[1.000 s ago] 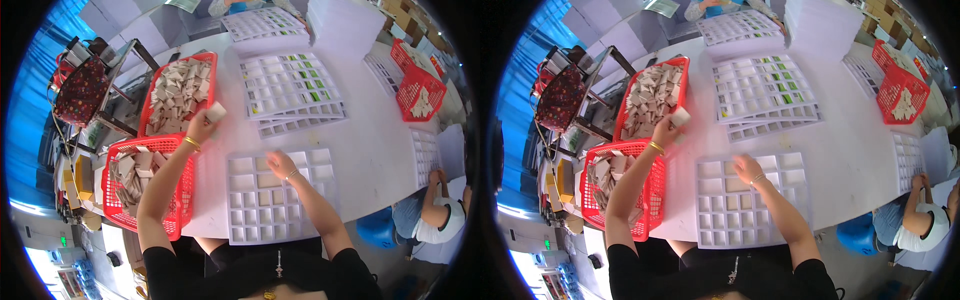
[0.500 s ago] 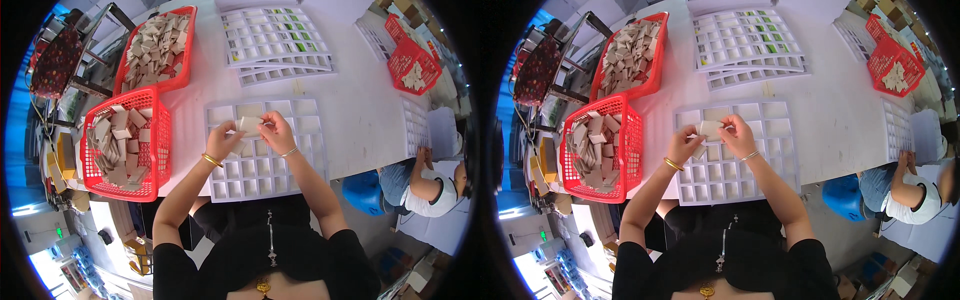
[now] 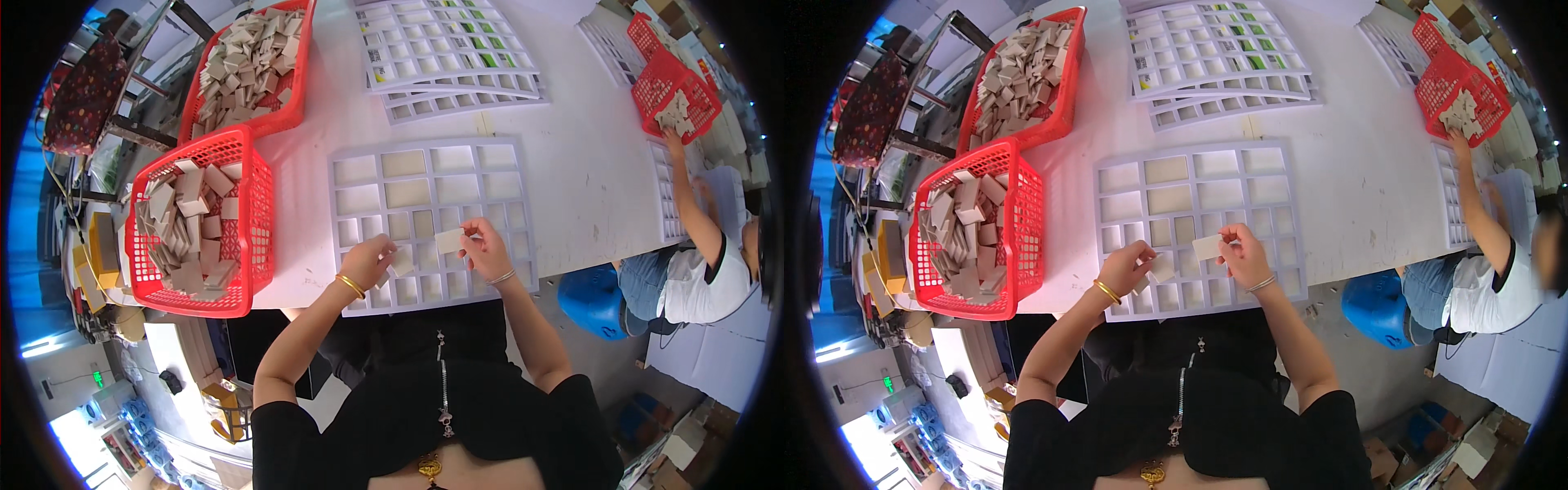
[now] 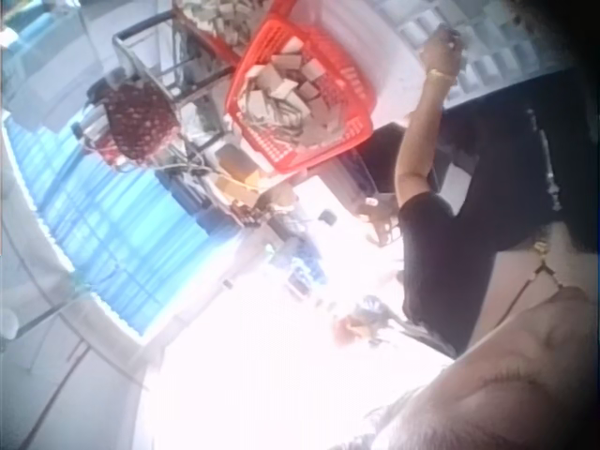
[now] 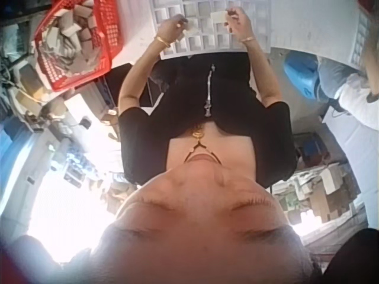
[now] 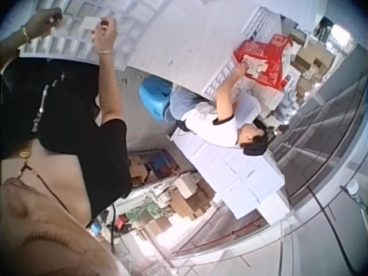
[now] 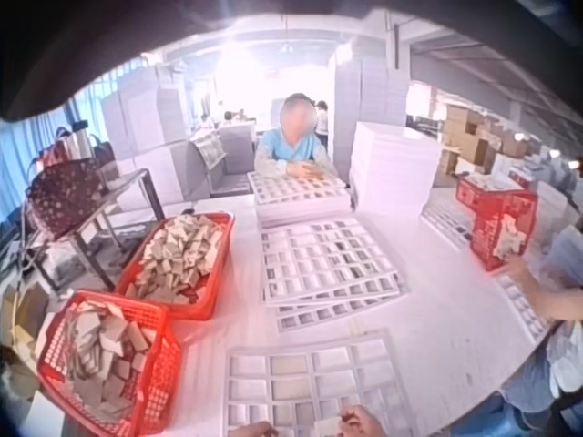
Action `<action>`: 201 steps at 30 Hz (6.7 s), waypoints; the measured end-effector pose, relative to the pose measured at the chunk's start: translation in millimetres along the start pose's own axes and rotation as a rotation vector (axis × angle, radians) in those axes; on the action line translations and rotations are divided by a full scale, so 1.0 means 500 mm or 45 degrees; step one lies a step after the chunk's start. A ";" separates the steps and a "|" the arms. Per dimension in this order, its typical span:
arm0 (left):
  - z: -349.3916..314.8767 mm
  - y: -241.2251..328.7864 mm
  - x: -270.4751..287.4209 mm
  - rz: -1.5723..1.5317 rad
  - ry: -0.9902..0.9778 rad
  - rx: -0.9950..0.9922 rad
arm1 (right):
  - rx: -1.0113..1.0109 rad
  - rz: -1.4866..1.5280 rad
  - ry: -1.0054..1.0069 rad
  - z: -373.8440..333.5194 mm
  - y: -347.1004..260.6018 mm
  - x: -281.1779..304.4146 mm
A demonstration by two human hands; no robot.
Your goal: The person picks small, folded beige paper packets from a red basket and places them into the compartments of a white plastic tray. The person repeats this action continuously, filling the tray's grid slots one by one.
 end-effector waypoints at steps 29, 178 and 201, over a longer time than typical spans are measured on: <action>-0.062 0.017 -0.074 0.698 -0.207 -0.253 | 0.870 -1.276 -0.150 -0.033 -0.044 -0.156; 0.226 0.071 0.217 -1.046 0.547 0.044 | 0.319 -0.058 -0.362 0.222 -0.265 -0.221; 0.369 0.031 0.159 0.107 0.118 -0.207 | 0.394 0.295 0.427 0.351 -0.238 0.059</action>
Point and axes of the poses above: each hand's wrist, its own z-axis towards the middle knuckle, its own x-axis out of the back of the hand, y = z × x, the point moved 8 cm from there along z, towards the middle knuckle, and after that the axes turned 8 degrees about y, right-handed, at the moved point
